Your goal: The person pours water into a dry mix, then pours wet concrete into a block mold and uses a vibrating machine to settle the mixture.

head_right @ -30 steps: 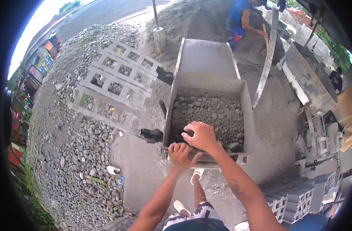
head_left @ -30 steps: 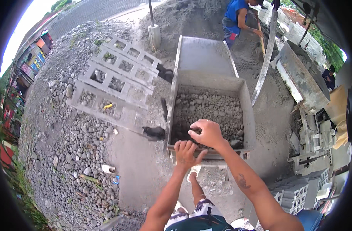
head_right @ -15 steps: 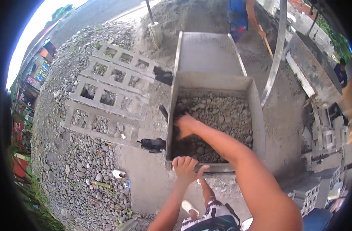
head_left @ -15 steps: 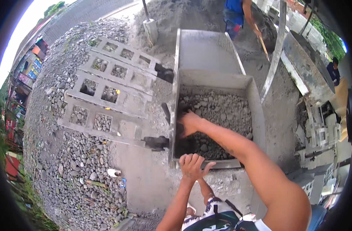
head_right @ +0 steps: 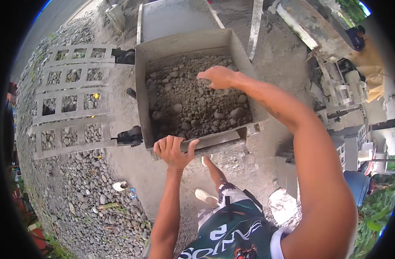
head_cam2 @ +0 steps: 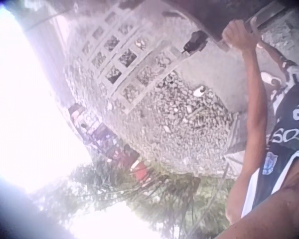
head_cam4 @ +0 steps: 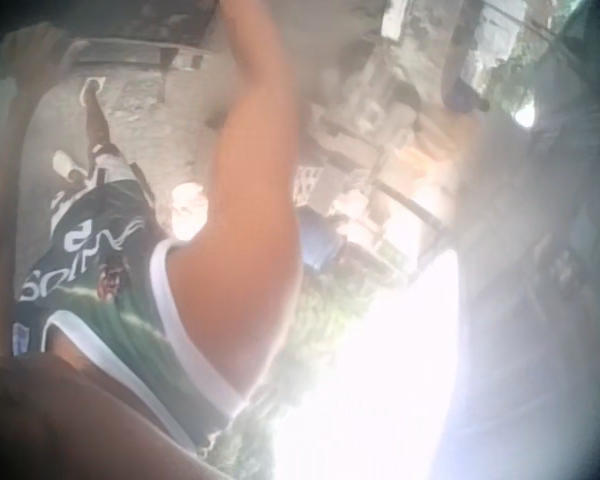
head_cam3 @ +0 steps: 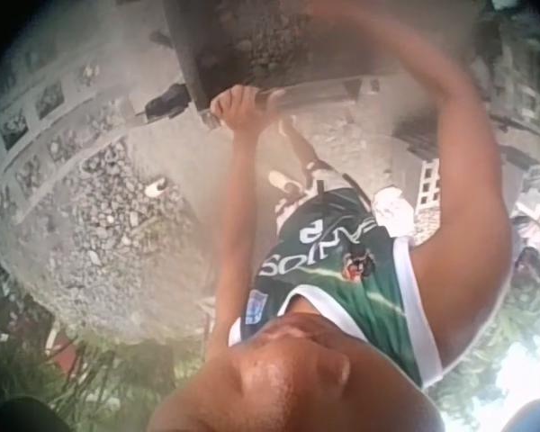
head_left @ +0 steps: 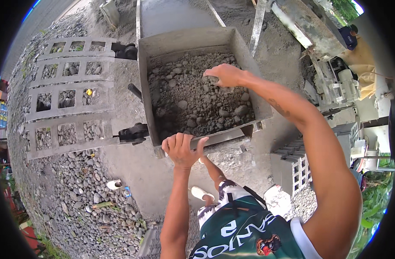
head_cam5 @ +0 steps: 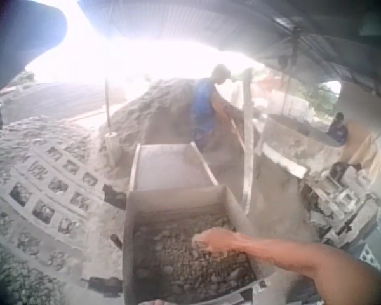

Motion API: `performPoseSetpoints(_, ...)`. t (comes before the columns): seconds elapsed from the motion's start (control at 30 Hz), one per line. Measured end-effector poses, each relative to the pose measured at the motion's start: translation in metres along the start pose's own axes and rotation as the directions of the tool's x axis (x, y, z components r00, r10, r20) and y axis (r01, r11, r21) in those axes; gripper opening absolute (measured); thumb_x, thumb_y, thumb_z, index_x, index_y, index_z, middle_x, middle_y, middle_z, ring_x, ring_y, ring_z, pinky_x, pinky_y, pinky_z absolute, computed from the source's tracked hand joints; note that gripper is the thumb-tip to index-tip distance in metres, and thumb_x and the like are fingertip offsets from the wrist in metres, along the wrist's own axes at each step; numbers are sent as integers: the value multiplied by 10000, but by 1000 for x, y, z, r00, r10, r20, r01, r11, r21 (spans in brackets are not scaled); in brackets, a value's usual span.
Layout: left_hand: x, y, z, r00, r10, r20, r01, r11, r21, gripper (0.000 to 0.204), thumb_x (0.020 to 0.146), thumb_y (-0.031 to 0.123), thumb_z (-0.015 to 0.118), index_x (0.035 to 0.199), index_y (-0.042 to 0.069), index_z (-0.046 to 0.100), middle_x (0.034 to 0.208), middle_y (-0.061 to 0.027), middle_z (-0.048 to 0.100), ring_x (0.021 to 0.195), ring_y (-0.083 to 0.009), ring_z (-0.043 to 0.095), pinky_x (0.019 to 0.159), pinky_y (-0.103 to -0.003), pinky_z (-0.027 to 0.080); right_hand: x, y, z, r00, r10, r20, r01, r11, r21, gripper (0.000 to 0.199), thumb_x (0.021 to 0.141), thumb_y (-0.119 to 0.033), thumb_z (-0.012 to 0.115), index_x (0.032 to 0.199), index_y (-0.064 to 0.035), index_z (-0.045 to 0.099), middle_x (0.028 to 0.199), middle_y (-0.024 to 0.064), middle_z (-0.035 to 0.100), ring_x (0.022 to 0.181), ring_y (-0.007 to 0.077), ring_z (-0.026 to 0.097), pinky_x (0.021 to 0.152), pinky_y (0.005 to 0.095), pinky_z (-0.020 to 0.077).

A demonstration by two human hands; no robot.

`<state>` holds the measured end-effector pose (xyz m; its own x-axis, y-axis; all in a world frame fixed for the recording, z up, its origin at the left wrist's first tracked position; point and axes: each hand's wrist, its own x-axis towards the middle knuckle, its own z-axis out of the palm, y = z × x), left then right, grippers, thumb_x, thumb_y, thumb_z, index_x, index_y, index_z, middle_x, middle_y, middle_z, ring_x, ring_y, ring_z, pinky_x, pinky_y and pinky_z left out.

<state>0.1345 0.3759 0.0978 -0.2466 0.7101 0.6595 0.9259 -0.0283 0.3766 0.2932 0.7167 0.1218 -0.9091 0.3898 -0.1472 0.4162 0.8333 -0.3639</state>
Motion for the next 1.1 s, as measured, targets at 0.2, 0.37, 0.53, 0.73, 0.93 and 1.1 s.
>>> performPoseSetpoints(0.2,1,-5,-7,1000,3,-23,-2,999,46,415,776,496,873,771,176,609,784,4,519,828,-225,507,890,-405,306,-70,-40,-18,918,46,-394,-257,825,-503,623,770,-403,892,1272,-104,675,978,143,767,1021,363,738,962,525,530)
performPoseSetpoints(0.37,4,4,-9,1000,-3,-18,3,1000,22,417,787,494,872,776,174,604,788,-7,512,843,-235,510,882,-412,317,-119,-44,37,938,281,203,-220,935,-279,388,687,-356,917,965,-113,796,938,129,772,970,352,750,838,488,592)
performPoseSetpoints(0.53,4,11,-18,999,37,-15,-37,999,28,433,832,490,840,783,153,573,816,-27,494,844,-247,509,854,-423,353,-134,-23,44,887,426,180,-413,905,-102,436,721,-379,876,1048,-100,806,975,162,787,963,390,740,870,481,595)
performPoseSetpoints(0.73,6,16,-28,999,44,4,-44,998,39,424,822,480,850,784,143,596,821,-37,508,868,-260,515,879,-437,354,-101,-183,4,151,895,-419,168,394,903,400,945,-372,795,1119,-14,756,785,24,767,584,64,645,533,265,515)
performPoseSetpoints(0.93,12,20,-29,996,85,3,-84,991,104,415,830,461,844,820,125,600,820,-51,526,871,-289,522,873,-454,360,-129,-443,-38,592,-377,-713,559,829,25,465,948,-402,780,1301,-105,723,1478,145,633,1271,306,657,1054,418,504)
performPoseSetpoints(1.1,-7,21,-19,996,-10,83,0,993,116,354,910,465,781,917,136,651,929,-58,583,995,-289,572,1108,-557,323,-195,-292,69,683,329,-652,4,891,455,266,946,-324,754,1055,-82,776,1071,103,765,979,292,718,908,405,546)
